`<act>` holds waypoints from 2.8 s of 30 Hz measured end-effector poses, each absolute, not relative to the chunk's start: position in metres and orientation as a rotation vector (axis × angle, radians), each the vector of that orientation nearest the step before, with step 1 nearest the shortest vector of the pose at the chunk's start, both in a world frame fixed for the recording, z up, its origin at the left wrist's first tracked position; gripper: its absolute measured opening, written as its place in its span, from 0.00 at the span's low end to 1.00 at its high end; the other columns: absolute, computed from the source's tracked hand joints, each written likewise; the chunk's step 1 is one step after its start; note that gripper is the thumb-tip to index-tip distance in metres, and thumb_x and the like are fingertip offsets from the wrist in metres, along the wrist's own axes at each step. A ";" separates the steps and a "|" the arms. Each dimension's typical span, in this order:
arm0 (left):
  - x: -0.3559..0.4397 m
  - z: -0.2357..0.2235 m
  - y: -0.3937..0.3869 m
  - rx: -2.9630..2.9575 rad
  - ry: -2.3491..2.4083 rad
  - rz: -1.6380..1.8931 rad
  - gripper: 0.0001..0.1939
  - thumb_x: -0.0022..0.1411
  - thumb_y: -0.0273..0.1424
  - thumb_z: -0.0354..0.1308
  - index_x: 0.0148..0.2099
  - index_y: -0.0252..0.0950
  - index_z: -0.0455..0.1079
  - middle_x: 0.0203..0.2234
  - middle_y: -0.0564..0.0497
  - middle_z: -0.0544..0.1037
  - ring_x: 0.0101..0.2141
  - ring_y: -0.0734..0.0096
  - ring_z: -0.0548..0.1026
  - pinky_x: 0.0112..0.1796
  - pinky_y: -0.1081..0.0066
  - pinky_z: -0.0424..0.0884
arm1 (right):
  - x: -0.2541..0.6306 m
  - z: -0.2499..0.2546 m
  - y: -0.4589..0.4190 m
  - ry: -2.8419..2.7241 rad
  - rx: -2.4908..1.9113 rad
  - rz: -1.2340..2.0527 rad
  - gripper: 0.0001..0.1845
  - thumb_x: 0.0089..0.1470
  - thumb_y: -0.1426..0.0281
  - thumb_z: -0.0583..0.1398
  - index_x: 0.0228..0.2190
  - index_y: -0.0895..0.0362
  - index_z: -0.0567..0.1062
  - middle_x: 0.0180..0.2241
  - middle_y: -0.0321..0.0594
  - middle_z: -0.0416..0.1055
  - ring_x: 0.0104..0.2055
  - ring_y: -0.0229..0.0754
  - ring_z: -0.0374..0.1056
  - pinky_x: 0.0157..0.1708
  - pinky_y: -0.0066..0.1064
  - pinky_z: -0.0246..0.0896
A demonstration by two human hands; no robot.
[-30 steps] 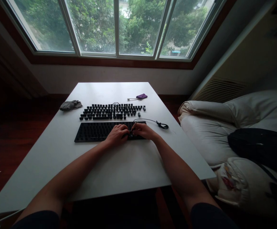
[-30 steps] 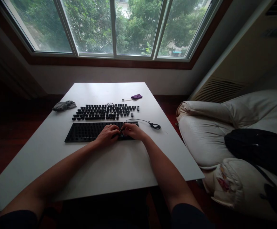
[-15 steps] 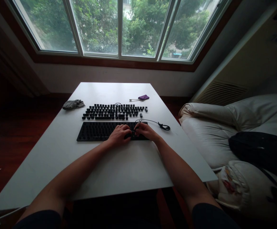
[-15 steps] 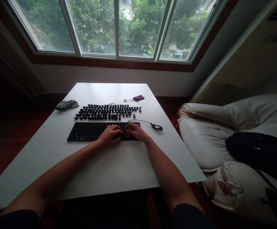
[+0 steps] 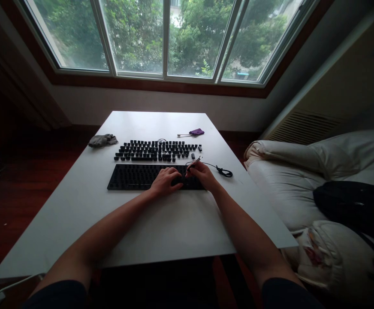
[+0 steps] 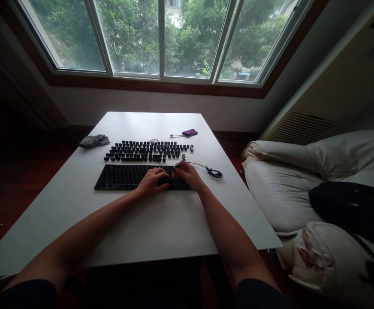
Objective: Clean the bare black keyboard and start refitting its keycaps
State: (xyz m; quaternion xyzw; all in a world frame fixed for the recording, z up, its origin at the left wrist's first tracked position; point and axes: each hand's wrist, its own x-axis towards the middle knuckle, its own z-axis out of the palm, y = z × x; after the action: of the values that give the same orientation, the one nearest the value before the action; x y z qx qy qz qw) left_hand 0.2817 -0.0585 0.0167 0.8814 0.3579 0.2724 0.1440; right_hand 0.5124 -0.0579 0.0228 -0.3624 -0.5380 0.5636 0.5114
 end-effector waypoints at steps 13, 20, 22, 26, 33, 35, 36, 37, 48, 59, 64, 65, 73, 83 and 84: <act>0.285 0.016 -0.058 2.156 0.905 0.967 0.12 0.64 0.35 0.62 0.49 0.39 0.76 0.41 0.48 0.79 0.40 0.65 0.76 0.43 0.65 0.72 | 0.505 0.024 -0.061 -1.215 -0.906 1.303 0.17 0.51 0.57 0.70 0.36 0.55 0.74 0.33 0.35 0.77 0.32 0.41 0.76 0.40 0.36 0.74; 0.284 0.014 -0.056 1.972 0.880 0.952 0.15 0.64 0.38 0.63 0.50 0.38 0.76 0.38 0.50 0.81 0.35 0.68 0.76 0.39 0.69 0.71 | 0.502 0.020 -0.059 -1.107 -0.882 1.392 0.18 0.51 0.58 0.70 0.36 0.55 0.72 0.33 0.35 0.77 0.32 0.40 0.76 0.38 0.34 0.75; 0.284 0.014 -0.056 1.952 0.872 0.947 0.16 0.63 0.38 0.63 0.50 0.37 0.76 0.36 0.50 0.81 0.34 0.69 0.75 0.37 0.70 0.71 | 0.501 0.020 -0.058 -1.045 -0.881 1.435 0.20 0.50 0.58 0.71 0.36 0.55 0.71 0.33 0.35 0.77 0.31 0.39 0.76 0.37 0.34 0.76; 0.284 0.012 -0.055 1.924 0.871 0.973 0.16 0.62 0.37 0.64 0.51 0.37 0.76 0.37 0.49 0.81 0.34 0.70 0.75 0.38 0.69 0.71 | 0.500 0.021 -0.056 -0.941 -0.903 1.472 0.22 0.47 0.58 0.73 0.35 0.55 0.69 0.30 0.34 0.77 0.30 0.39 0.76 0.35 0.34 0.76; 0.286 0.012 -0.058 1.924 0.898 1.011 0.24 0.63 0.34 0.62 0.61 0.41 0.70 0.41 0.50 0.81 0.33 0.72 0.75 0.38 0.70 0.72 | 0.504 0.017 -0.049 -0.855 -0.941 1.314 0.22 0.47 0.57 0.72 0.35 0.53 0.68 0.30 0.32 0.76 0.28 0.37 0.74 0.33 0.32 0.76; 0.285 0.014 -0.058 1.995 0.928 1.029 0.19 0.65 0.33 0.61 0.58 0.41 0.73 0.41 0.50 0.81 0.35 0.71 0.76 0.39 0.70 0.72 | 0.508 0.015 -0.046 -0.813 -0.950 1.256 0.22 0.48 0.57 0.71 0.35 0.52 0.67 0.29 0.31 0.75 0.28 0.37 0.74 0.32 0.33 0.77; 0.284 0.015 -0.058 2.035 0.944 1.033 0.17 0.65 0.33 0.60 0.55 0.41 0.74 0.40 0.50 0.81 0.36 0.70 0.76 0.39 0.70 0.72 | 0.510 0.014 -0.045 -0.795 -0.952 1.231 0.21 0.48 0.58 0.71 0.35 0.52 0.67 0.28 0.31 0.74 0.28 0.37 0.74 0.32 0.33 0.77; 0.283 0.016 -0.057 2.072 0.964 1.033 0.14 0.65 0.33 0.60 0.53 0.41 0.76 0.40 0.50 0.81 0.36 0.69 0.76 0.39 0.70 0.71 | 0.512 0.013 -0.044 -0.780 -0.954 1.211 0.21 0.48 0.58 0.71 0.35 0.52 0.67 0.28 0.31 0.74 0.28 0.38 0.74 0.32 0.33 0.77; 0.282 0.027 -0.005 2.215 1.184 0.966 0.10 0.62 0.32 0.61 0.47 0.43 0.74 0.37 0.53 0.81 0.39 0.65 0.79 0.43 0.66 0.71 | 0.518 0.013 -0.043 -0.724 -0.962 1.182 0.21 0.47 0.59 0.71 0.34 0.53 0.67 0.27 0.31 0.74 0.27 0.37 0.74 0.31 0.33 0.78; 0.322 0.016 0.058 2.581 1.444 0.682 0.08 0.60 0.33 0.64 0.43 0.43 0.78 0.44 0.46 0.76 0.49 0.53 0.69 0.49 0.57 0.65 | 0.520 0.017 -0.042 -0.668 -0.929 1.193 0.20 0.46 0.60 0.72 0.33 0.54 0.69 0.25 0.31 0.75 0.26 0.37 0.74 0.28 0.28 0.77; 0.324 0.009 0.065 2.565 1.467 0.586 0.09 0.59 0.33 0.63 0.43 0.44 0.78 0.43 0.47 0.76 0.48 0.53 0.68 0.47 0.57 0.64 | 0.520 0.019 -0.042 -0.656 -0.922 1.203 0.19 0.46 0.61 0.71 0.33 0.54 0.69 0.25 0.31 0.75 0.26 0.37 0.74 0.27 0.28 0.76; 0.323 0.009 0.066 2.562 1.469 0.577 0.09 0.59 0.33 0.63 0.43 0.44 0.78 0.42 0.47 0.76 0.48 0.52 0.68 0.47 0.57 0.64 | 0.520 0.019 -0.043 -0.654 -0.925 1.203 0.19 0.46 0.62 0.71 0.33 0.54 0.69 0.25 0.31 0.75 0.26 0.37 0.74 0.27 0.28 0.76; 0.325 0.013 0.067 2.523 1.463 0.559 0.09 0.58 0.32 0.63 0.43 0.44 0.77 0.41 0.48 0.78 0.47 0.53 0.68 0.46 0.58 0.62 | 0.520 0.017 -0.043 -0.657 -0.940 1.210 0.19 0.46 0.62 0.71 0.33 0.54 0.68 0.25 0.32 0.75 0.26 0.37 0.74 0.28 0.29 0.76; 0.329 0.014 0.065 2.535 1.494 0.550 0.08 0.58 0.34 0.63 0.42 0.43 0.76 0.41 0.47 0.79 0.49 0.51 0.67 0.48 0.56 0.60 | 0.521 0.016 -0.043 -0.677 -0.958 1.218 0.20 0.47 0.60 0.71 0.34 0.53 0.68 0.26 0.32 0.75 0.26 0.37 0.74 0.28 0.30 0.76; 0.329 0.014 0.064 2.543 1.497 0.552 0.08 0.58 0.34 0.62 0.41 0.43 0.76 0.41 0.47 0.79 0.49 0.51 0.67 0.48 0.55 0.60 | 0.521 0.016 -0.043 -0.675 -0.959 1.219 0.20 0.47 0.60 0.71 0.34 0.53 0.68 0.26 0.32 0.75 0.26 0.37 0.74 0.28 0.30 0.76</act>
State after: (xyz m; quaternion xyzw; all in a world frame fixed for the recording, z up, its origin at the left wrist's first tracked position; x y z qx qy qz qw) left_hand 0.3288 0.0643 0.0139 0.8450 0.4974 0.1836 0.0697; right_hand 0.5206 -0.0428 0.0163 -0.4242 -0.2989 0.5395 0.6631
